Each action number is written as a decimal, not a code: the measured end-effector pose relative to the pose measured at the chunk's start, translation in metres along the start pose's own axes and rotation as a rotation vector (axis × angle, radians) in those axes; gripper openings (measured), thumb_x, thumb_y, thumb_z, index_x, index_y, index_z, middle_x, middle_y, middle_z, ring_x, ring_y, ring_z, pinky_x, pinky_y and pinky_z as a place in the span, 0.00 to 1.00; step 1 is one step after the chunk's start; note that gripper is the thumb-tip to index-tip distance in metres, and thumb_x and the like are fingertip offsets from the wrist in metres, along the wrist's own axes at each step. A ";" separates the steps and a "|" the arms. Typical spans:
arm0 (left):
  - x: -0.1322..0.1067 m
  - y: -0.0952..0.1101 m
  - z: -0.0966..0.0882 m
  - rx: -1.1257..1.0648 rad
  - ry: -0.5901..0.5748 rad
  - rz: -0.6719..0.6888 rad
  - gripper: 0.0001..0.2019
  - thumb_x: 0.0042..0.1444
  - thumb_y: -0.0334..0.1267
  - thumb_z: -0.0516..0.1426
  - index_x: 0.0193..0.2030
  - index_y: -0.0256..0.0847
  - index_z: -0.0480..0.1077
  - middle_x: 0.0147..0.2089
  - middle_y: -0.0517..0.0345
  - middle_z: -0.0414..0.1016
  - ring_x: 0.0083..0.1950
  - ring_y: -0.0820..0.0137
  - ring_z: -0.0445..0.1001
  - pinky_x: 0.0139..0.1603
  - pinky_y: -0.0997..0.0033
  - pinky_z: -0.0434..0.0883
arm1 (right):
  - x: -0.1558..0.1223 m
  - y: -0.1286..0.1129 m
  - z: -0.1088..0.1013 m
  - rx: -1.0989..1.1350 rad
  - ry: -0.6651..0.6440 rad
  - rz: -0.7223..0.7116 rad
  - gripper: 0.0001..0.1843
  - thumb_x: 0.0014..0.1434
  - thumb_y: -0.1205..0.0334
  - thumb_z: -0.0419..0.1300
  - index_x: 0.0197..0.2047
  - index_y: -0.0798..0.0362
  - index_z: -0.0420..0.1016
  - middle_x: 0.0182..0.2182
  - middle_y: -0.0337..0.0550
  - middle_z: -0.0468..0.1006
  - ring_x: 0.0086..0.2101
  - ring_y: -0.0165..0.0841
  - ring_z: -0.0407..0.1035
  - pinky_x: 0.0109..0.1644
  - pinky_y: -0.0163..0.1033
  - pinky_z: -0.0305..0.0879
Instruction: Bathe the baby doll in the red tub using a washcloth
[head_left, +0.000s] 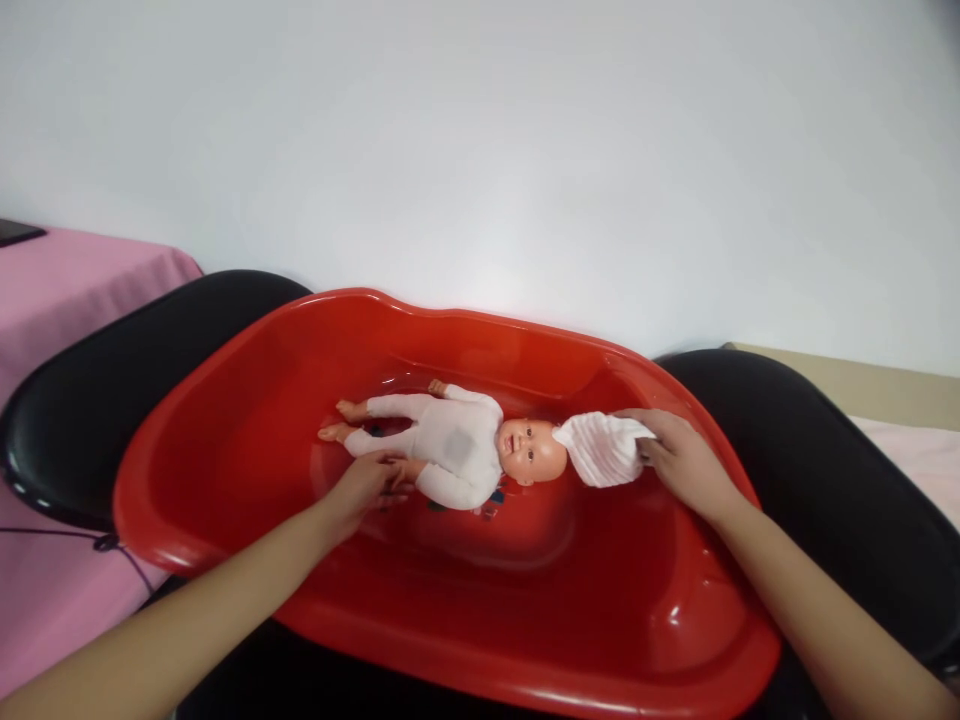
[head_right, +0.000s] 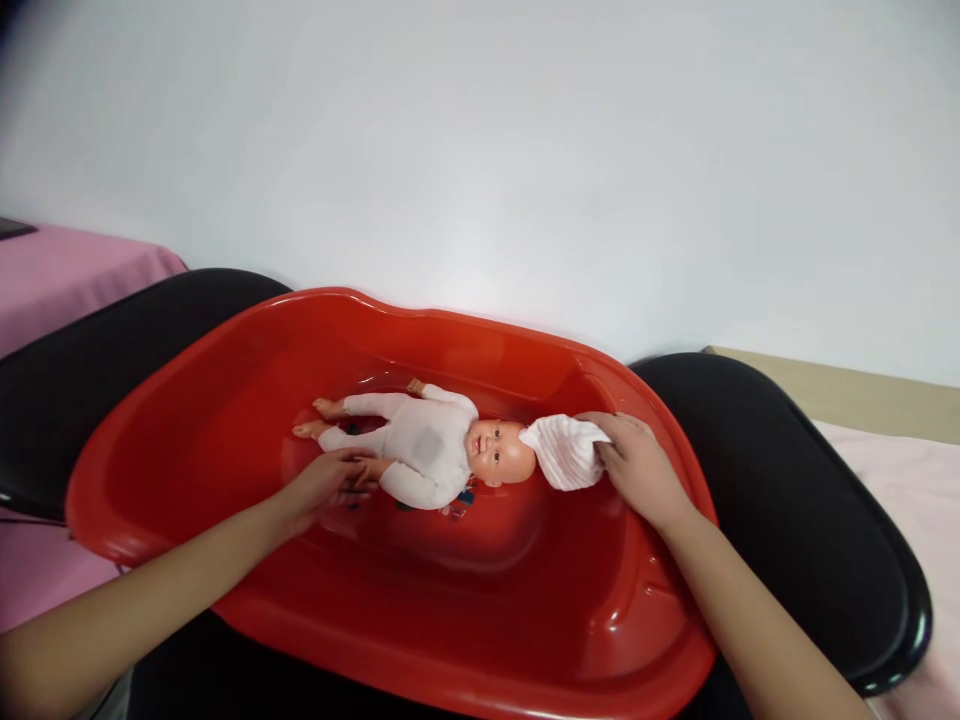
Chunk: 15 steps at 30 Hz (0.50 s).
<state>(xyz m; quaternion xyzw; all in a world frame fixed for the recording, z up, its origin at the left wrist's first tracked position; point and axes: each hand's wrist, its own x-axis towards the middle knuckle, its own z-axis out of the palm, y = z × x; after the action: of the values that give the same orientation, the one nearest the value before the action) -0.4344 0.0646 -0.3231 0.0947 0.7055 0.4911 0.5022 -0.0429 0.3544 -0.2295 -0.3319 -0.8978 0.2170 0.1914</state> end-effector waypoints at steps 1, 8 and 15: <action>0.001 0.000 0.000 0.030 0.008 -0.016 0.17 0.59 0.34 0.63 0.55 0.45 0.75 0.45 0.49 0.86 0.47 0.54 0.87 0.46 0.60 0.83 | 0.001 0.003 0.001 -0.056 -0.015 -0.049 0.21 0.71 0.60 0.54 0.58 0.46 0.85 0.57 0.47 0.88 0.56 0.47 0.80 0.67 0.56 0.72; 0.007 0.000 0.000 0.094 -0.004 -0.052 0.21 0.57 0.32 0.63 0.58 0.46 0.72 0.49 0.51 0.86 0.50 0.56 0.87 0.53 0.60 0.83 | 0.006 0.016 0.007 -0.234 -0.122 -0.114 0.22 0.68 0.69 0.53 0.57 0.45 0.83 0.55 0.43 0.89 0.56 0.43 0.80 0.79 0.59 0.52; 0.000 0.006 0.008 0.173 0.054 -0.078 0.25 0.52 0.28 0.61 0.59 0.43 0.72 0.45 0.52 0.84 0.46 0.58 0.87 0.49 0.61 0.83 | 0.010 0.018 0.008 -0.245 -0.176 -0.083 0.21 0.67 0.71 0.54 0.53 0.45 0.84 0.48 0.41 0.90 0.51 0.40 0.81 0.78 0.54 0.48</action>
<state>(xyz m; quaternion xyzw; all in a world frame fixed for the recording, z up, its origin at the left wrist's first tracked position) -0.4303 0.0727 -0.3186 0.0970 0.7616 0.4108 0.4917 -0.0445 0.3710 -0.2431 -0.2953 -0.9438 0.1258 0.0788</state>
